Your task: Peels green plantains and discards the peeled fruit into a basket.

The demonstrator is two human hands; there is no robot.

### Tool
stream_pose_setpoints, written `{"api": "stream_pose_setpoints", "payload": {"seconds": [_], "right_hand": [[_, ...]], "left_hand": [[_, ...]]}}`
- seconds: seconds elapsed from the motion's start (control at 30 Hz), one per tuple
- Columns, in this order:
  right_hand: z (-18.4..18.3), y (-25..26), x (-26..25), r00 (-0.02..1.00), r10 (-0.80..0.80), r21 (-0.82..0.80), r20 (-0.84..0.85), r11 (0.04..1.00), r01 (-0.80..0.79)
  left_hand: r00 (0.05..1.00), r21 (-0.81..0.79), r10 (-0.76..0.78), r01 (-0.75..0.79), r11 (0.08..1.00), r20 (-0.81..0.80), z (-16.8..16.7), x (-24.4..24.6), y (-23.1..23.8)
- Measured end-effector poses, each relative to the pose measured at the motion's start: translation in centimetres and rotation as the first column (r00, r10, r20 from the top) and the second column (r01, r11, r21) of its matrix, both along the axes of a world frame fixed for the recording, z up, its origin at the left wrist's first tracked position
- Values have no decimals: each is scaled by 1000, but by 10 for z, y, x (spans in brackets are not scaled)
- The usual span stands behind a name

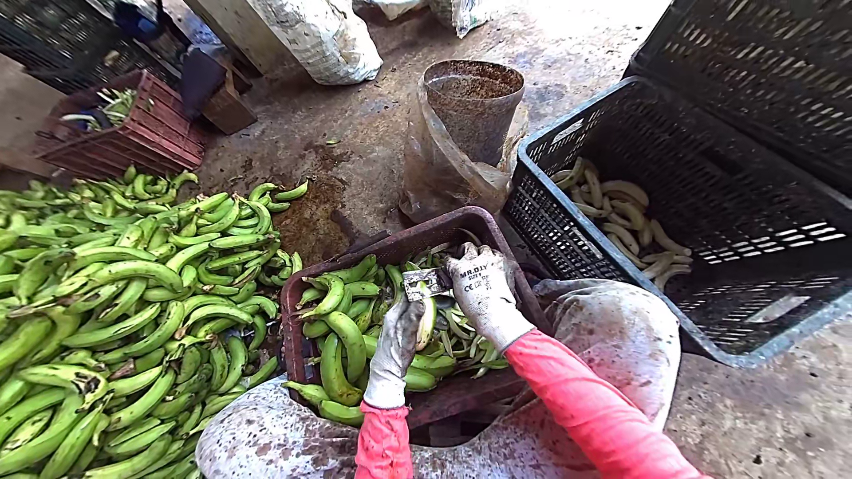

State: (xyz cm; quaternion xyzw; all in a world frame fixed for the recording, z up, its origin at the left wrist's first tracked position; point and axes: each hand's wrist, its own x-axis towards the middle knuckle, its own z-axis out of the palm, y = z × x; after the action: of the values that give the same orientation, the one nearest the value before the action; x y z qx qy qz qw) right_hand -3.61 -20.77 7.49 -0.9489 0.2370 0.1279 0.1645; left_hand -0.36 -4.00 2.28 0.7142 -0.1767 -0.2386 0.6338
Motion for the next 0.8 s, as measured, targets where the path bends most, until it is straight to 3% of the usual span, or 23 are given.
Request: {"api": "stream_pose_setpoints", "payload": {"seconds": [0.07, 0.13, 0.2, 0.27, 0.33, 0.43, 0.57, 0.7, 0.73, 0.8], "right_hand": [[-2, -8, 5, 997, -58, 26, -55, 998, 60], [1, -16, 6, 994, -95, 43, -61, 994, 98], [1, -14, 0, 994, -73, 35, 82, 997, 71], [-9, -4, -8, 954, 1, -27, 300, 1000, 7], [-12, 8, -13, 924, 86, -72, 373, 995, -63], [-5, 19, -16, 929, 170, -26, 330, 985, -171], [1, 20, -21, 923, 235, -51, 305, 972, -231], [-8, 20, -20, 905, 173, -130, 389, 983, -132], [-8, 19, -17, 921, 117, -98, 373, 991, -86], [-5, 17, -10, 948, -6, -41, 319, 999, 20]], "left_hand": [[997, 20, -73, 72, 997, 35, 5, -1, 5], [993, -150, -38, 20, 988, -116, 13, -3, 2], [921, -285, 99, -217, 934, -378, 21, -3, -5], [757, -306, 181, -454, 837, -628, 27, 2, -13], [709, -325, 159, -496, 805, -687, 21, 8, -10], [697, -263, 224, -518, 814, -681, 17, 11, -9], [779, -142, 373, -501, 854, -505, 15, 4, -9], [657, -214, 319, -598, 772, -683, 30, 5, -32], [688, -258, 298, -582, 771, -662, 31, 0, -38], [875, -313, 277, -413, 855, -397, 21, -13, -36]]}}
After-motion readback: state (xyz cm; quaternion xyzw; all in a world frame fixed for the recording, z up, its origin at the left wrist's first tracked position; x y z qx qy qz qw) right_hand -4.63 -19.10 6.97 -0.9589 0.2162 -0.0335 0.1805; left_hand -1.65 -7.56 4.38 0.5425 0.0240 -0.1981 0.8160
